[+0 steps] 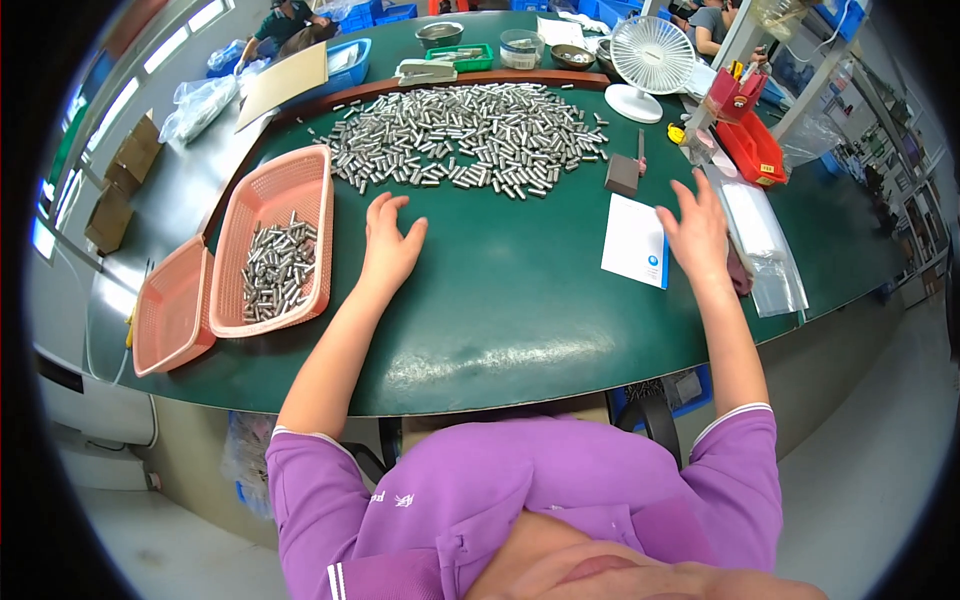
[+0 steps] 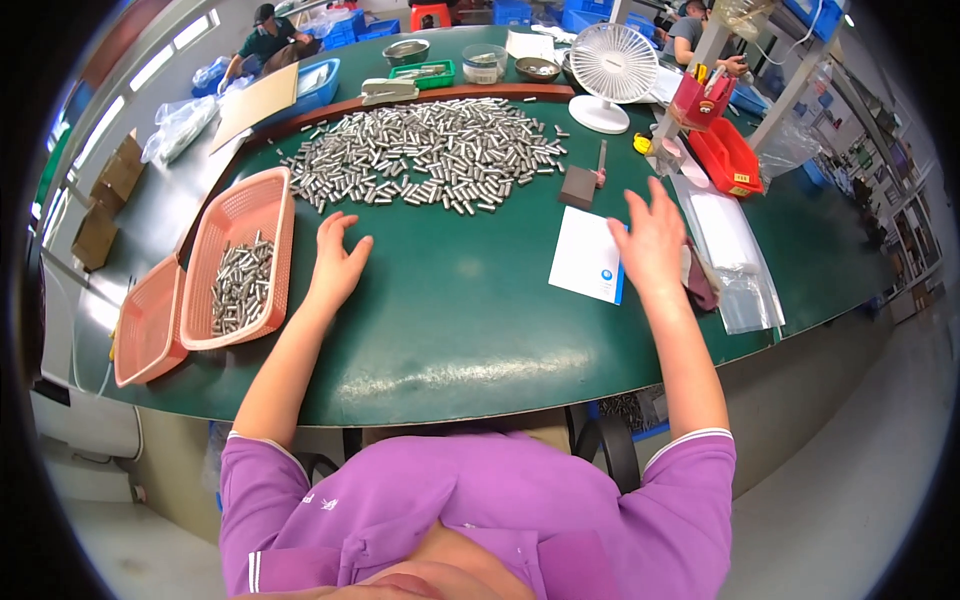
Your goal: The person sorts small metal parts into pink baskets by hand.
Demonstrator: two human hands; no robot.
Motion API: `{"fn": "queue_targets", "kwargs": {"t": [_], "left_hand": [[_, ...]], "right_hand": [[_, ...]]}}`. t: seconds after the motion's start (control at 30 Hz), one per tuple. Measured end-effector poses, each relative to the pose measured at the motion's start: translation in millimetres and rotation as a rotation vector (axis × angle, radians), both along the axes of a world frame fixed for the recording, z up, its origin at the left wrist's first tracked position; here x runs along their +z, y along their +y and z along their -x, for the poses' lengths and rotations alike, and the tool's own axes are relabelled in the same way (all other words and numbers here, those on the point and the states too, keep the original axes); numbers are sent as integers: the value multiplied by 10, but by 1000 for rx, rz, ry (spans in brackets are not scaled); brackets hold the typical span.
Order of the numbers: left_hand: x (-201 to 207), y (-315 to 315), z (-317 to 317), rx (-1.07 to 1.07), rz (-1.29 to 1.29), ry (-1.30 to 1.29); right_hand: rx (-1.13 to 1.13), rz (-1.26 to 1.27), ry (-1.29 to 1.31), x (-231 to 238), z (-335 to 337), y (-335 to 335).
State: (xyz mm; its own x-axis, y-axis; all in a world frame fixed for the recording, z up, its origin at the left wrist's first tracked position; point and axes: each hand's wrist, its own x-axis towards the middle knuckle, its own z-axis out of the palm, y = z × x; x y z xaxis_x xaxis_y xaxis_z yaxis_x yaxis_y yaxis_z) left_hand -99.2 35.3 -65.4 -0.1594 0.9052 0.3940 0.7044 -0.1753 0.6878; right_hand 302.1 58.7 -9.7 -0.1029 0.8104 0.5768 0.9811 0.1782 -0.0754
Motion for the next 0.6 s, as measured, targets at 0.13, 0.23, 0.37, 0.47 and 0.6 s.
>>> {"fn": "queue_targets", "kwargs": {"t": [0.13, 0.23, 0.37, 0.47, 0.6], "left_hand": [[-3, 511, -147, 137, -24, 108], [-42, 967, -90, 221, -72, 157], [-18, 1453, 120, 416, -14, 293], [40, 1742, 316, 499, 80, 301], [72, 2008, 543, 511, 262, 234]], "right_hand": [[406, 173, 179, -187, 896, 375], [495, 248, 158, -418, 1391, 673], [389, 243, 154, -473, 1652, 1126], [236, 278, 170, -448, 1614, 1572], [115, 370, 262, -428, 1581, 2045]]}}
